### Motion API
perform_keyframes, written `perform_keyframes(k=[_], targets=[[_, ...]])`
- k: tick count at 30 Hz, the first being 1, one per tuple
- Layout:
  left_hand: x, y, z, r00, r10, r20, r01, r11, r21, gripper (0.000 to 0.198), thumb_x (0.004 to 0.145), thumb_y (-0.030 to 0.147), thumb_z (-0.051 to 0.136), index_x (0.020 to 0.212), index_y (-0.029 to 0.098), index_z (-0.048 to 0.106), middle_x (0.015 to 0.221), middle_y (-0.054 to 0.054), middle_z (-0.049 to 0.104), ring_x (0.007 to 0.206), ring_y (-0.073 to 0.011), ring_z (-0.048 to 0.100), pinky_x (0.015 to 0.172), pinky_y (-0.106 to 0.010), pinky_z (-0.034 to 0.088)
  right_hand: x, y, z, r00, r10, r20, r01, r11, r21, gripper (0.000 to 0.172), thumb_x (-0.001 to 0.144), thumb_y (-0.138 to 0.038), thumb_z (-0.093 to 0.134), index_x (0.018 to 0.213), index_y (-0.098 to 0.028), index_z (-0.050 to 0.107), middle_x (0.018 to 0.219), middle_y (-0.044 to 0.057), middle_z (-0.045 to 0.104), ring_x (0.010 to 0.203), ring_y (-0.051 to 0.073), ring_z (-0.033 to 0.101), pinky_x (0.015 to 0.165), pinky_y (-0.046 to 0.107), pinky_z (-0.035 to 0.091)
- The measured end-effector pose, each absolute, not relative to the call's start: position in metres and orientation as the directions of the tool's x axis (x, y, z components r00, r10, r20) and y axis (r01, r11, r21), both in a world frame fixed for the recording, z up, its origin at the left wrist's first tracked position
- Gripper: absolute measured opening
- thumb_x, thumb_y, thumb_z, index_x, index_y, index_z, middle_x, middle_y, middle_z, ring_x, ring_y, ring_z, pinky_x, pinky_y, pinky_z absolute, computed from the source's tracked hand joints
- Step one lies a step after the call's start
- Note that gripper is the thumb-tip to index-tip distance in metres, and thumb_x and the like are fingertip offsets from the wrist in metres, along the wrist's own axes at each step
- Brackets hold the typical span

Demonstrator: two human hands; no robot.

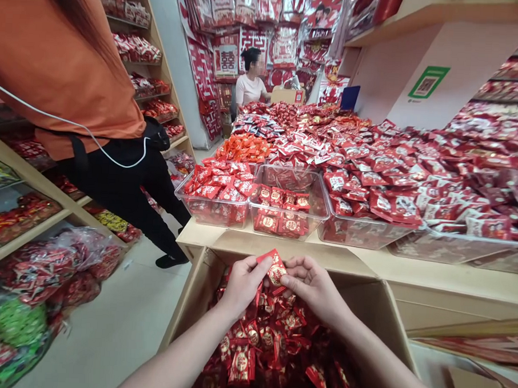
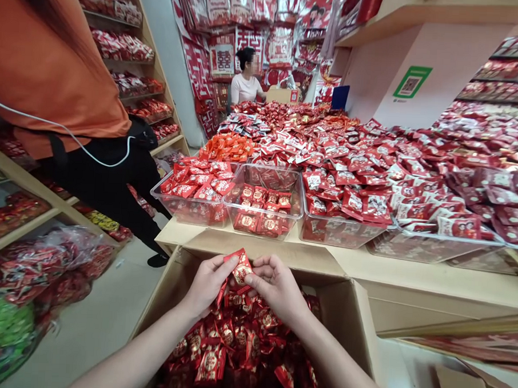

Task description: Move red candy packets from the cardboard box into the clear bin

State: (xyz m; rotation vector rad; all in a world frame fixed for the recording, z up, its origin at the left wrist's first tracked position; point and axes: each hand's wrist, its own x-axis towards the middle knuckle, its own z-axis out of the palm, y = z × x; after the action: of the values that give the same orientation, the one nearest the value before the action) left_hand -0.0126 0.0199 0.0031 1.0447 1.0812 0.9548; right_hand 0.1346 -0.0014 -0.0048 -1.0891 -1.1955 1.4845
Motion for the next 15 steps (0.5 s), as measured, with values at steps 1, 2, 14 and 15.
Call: perform_keyframes(k=[1,2,14,15], targets=[[-0.013,0.020,0.003,0.185,0.955,-0.230,-0.102,0.251,0.963,0.030,0.071,0.041,0.055,0.061,0.013,0.057,0.045,0.004,0.050,0.039,-0.0046,0.039,0.039,-0.017,0.028,0.135,-0.002,-0.005,-0.156,0.987,-0.044,-0.026,-0.048,-0.998,0.020,0.070,-0.033,0.058,0.081,-0.021,0.047,0.067,0.000,0.057,0.061,0.013,0.056,0.056,0.028,0.047],[-0.012,0.021,0.003,0.168,0.953,-0.251,-0.117,0.272,0.955,0.030,0.071,0.041,0.055,0.061,0.013,0.057,0.044,0.005,0.049,0.038,-0.0043,0.039,0.038,-0.017,0.027,0.136,-0.003,-0.003,-0.133,0.991,0.032,0.096,0.045,-0.994,0.016,0.072,-0.033,0.056,0.080,-0.021,0.048,0.069,0.001,0.057,0.061,0.013,0.055,0.056,0.028,0.047],[-0.011,0.017,0.013,0.245,0.874,-0.420,-0.254,0.476,0.842,0.031,0.071,0.042,0.055,0.060,0.013,0.052,0.042,0.006,0.045,0.033,-0.0026,0.036,0.031,-0.014,0.025,0.143,-0.013,0.009,-0.521,0.678,0.518,0.668,0.702,-0.246,0.027,0.081,-0.017,0.043,0.106,-0.021,0.050,0.098,0.009,0.059,0.082,0.018,0.053,0.068,0.031,0.045],[-0.012,0.017,0.013,0.265,0.864,-0.427,-0.257,0.490,0.833,0.032,0.072,0.044,0.053,0.062,0.013,0.052,0.043,0.005,0.046,0.033,-0.0033,0.038,0.030,-0.013,0.024,0.145,-0.010,0.011,-0.503,0.652,0.568,0.667,0.710,-0.226,0.025,0.080,-0.015,0.045,0.103,-0.019,0.051,0.095,0.008,0.059,0.080,0.017,0.053,0.066,0.030,0.045]])
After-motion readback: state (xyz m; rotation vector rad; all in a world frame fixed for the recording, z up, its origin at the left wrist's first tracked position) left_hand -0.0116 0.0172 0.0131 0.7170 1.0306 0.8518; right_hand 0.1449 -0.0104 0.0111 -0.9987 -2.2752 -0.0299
